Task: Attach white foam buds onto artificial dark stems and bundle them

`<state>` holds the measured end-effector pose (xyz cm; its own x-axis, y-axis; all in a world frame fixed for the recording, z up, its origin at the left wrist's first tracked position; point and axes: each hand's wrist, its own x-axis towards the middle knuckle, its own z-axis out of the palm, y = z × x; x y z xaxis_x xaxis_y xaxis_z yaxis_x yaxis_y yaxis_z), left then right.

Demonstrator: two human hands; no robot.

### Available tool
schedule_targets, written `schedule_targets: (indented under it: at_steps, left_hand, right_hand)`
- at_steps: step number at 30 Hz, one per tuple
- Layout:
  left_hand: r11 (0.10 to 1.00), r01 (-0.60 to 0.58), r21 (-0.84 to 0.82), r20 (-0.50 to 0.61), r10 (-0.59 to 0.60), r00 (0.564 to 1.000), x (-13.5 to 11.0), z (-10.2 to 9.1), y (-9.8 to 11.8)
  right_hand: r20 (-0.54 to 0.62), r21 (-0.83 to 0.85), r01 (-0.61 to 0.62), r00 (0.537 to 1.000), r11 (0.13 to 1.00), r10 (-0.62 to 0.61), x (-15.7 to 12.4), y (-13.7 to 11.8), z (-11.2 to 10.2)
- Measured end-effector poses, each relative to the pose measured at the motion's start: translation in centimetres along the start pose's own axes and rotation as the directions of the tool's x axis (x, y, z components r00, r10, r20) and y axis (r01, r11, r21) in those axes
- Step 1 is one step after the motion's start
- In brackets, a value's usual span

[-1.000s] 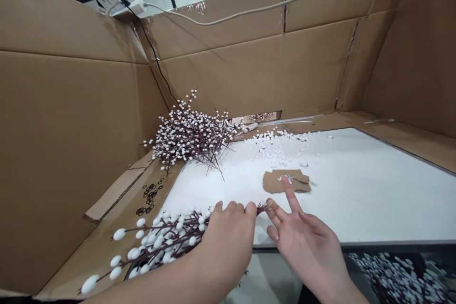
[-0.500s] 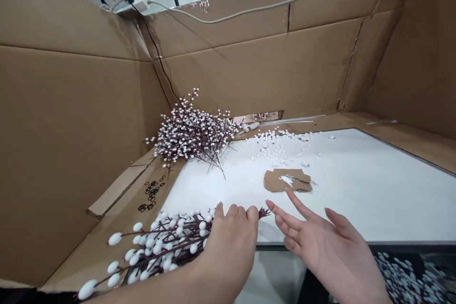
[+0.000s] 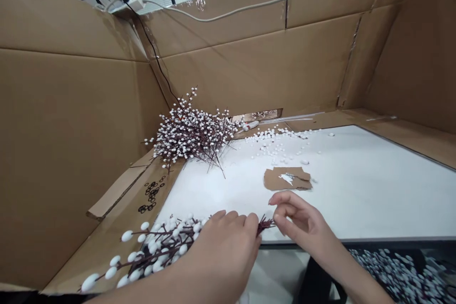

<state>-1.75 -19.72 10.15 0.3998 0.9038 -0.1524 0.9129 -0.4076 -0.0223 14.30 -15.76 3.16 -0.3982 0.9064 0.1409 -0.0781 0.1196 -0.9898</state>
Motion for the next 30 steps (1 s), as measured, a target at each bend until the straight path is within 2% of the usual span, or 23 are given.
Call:
schedule_targets:
  at_steps: [4,8,15,18,22,27,30]
  left_hand:
    - [0.997,-0.047,0.057,0.047,0.045,0.998,0.1,-0.3,0.0]
    - [0.992,-0.111,0.057,0.114,0.104,0.988,0.4,-0.2,0.3]
    - [0.981,-0.174,0.091,0.068,0.168,0.983,0.7,1.8,0.4]
    - [0.970,-0.203,0.131,0.062,0.196,0.979,0.7,2.6,0.4]
    - [0.972,-0.186,0.144,0.024,0.184,0.983,0.7,2.8,0.2]
    - [0.976,-0.167,0.138,-0.056,0.176,0.983,0.7,2.7,-0.3]
    - [0.978,-0.174,0.115,-0.030,0.179,0.983,0.6,2.4,-0.4]
  right_hand:
    - [0.114,-0.389,-0.065,0.986,0.919,0.118,-0.3,-2.6,-1.7]
    - [0.191,-0.568,-0.061,0.960,0.821,0.203,-0.6,-4.0,-2.8]
    - [0.232,-0.645,0.007,0.955,0.764,0.187,0.4,-3.5,-3.3]
    - [0.292,-0.656,0.039,0.934,0.754,0.205,0.9,-3.5,-3.5]
    - [0.329,-0.655,0.074,0.924,0.752,0.196,1.1,-3.9,-3.7]
    - [0.307,-0.613,0.077,0.940,0.786,0.147,0.6,-3.8,-3.6]
    - [0.371,-0.508,0.020,0.907,0.861,0.198,0.5,-3.2,-3.5]
